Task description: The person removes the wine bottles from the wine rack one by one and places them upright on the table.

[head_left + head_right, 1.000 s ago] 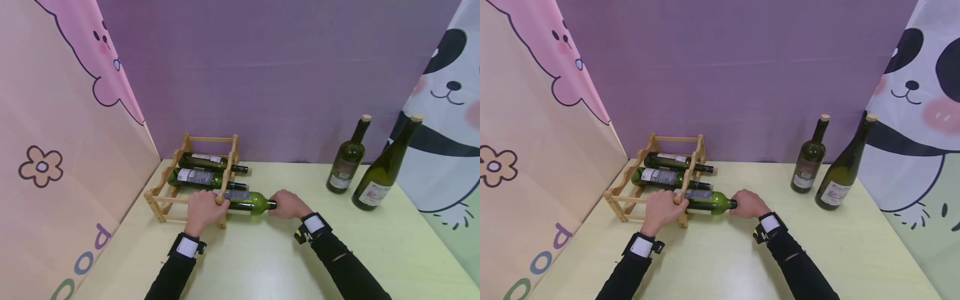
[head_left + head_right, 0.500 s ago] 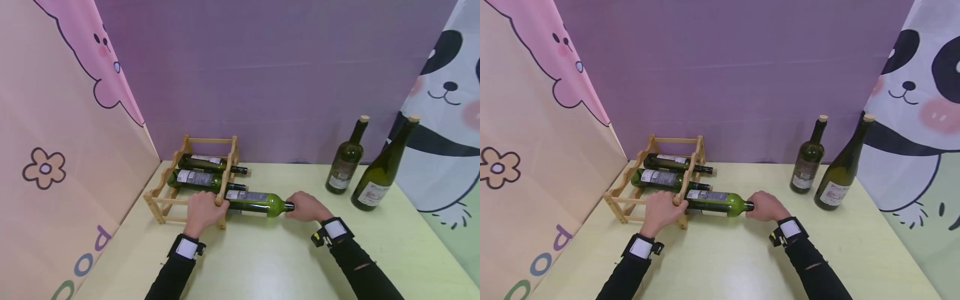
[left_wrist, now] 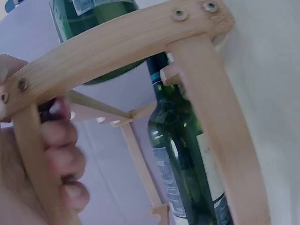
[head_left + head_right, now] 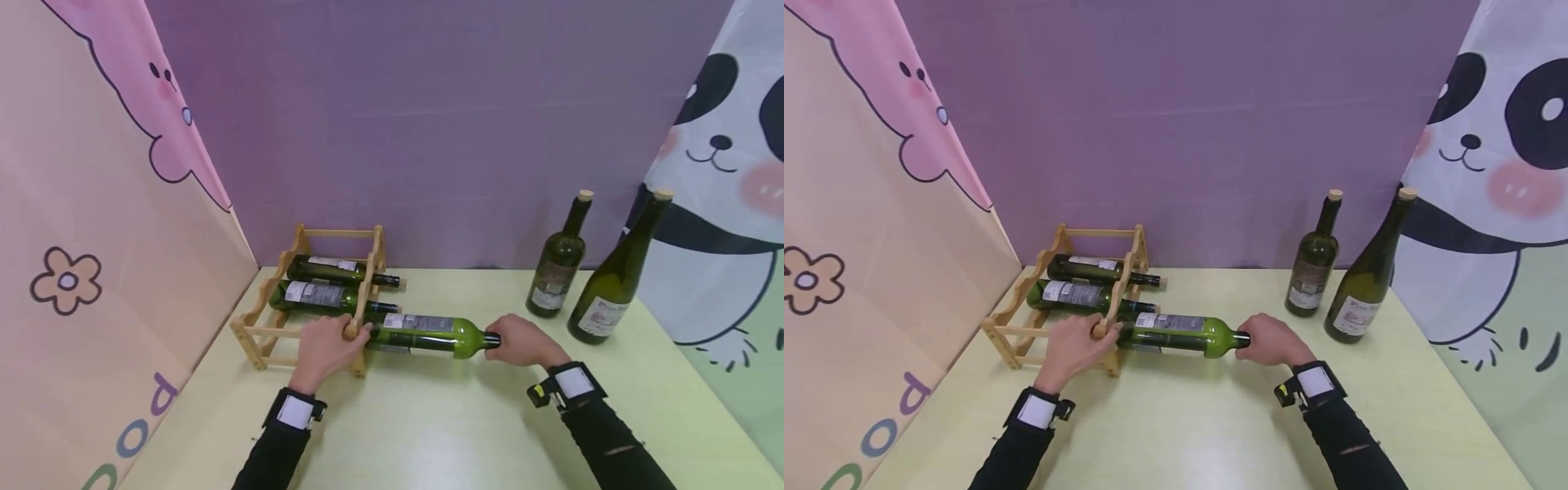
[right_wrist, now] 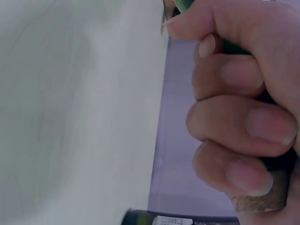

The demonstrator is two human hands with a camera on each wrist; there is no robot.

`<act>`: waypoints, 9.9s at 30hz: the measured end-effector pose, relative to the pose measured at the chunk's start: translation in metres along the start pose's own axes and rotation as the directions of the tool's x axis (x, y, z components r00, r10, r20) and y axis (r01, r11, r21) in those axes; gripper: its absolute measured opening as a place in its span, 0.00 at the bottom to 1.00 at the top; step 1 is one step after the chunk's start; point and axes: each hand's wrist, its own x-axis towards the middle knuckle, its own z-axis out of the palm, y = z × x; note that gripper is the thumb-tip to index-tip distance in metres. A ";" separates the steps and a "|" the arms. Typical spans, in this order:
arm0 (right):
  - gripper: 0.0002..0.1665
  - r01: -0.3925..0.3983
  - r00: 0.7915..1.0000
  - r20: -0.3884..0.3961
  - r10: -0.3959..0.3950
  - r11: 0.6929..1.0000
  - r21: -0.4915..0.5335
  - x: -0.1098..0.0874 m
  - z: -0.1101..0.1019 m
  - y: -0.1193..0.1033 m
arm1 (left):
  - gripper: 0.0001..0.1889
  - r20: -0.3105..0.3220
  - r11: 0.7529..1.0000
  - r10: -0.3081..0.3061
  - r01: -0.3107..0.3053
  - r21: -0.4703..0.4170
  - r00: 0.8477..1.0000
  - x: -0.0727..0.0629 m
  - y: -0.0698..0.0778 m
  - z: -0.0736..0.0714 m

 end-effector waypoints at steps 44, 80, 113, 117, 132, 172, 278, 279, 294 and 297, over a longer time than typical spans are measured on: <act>0.09 0.038 0.998 0.039 -0.040 0.998 0.054 -0.053 -0.056 -0.036 | 0.70 0.140 0.882 0.439 -0.456 0.123 0.887 0.019 0.103 -0.012; 0.53 0.082 0.887 -0.451 -0.102 0.995 -0.064 -0.066 -0.085 -0.082 | 0.48 -0.036 0.939 0.341 -0.338 0.065 0.939 0.000 0.091 0.015; 0.61 0.352 0.913 -0.409 0.002 0.507 0.787 -0.019 -0.063 -0.126 | 0.29 -0.014 0.529 0.119 -0.075 -0.845 0.993 -0.028 0.120 0.058; 0.59 0.336 0.920 -0.393 0.005 0.509 0.792 -0.013 -0.061 -0.137 | 0.28 -0.028 0.528 0.111 -0.083 -0.845 0.993 -0.031 0.125 0.062; 0.17 0.127 0.965 -0.229 0.129 0.532 0.837 -0.012 -0.056 -0.150 | 0.31 -0.010 0.506 0.098 -0.058 -0.860 0.995 -0.036 0.130 0.068; 0.25 0.243 0.863 -0.468 0.190 0.656 0.715 -0.037 -0.078 -0.121 | 0.54 -0.179 0.853 0.211 -0.271 -0.447 0.961 -0.005 0.077 0.007; 0.51 -0.274 0.642 -0.525 0.559 0.807 0.524 -0.128 -0.127 0.084 | 0.31 -0.170 0.981 0.074 -0.041 0.190 0.983 0.004 0.001 0.015; 0.53 -0.270 0.645 -0.525 0.555 0.809 0.522 -0.129 -0.128 0.083 | 0.31 -0.171 0.981 0.075 -0.041 0.190 0.982 0.004 0.001 0.015; 0.67 -0.302 0.574 -0.649 0.499 0.866 0.399 -0.144 -0.134 0.065 | 0.31 -0.160 0.979 0.076 -0.043 0.198 0.984 0.004 0.004 0.014; 0.68 -0.333 0.554 -0.673 0.490 0.871 0.360 -0.146 -0.137 0.055 | 0.31 -0.149 0.977 0.065 -0.033 0.210 0.987 0.003 0.004 0.014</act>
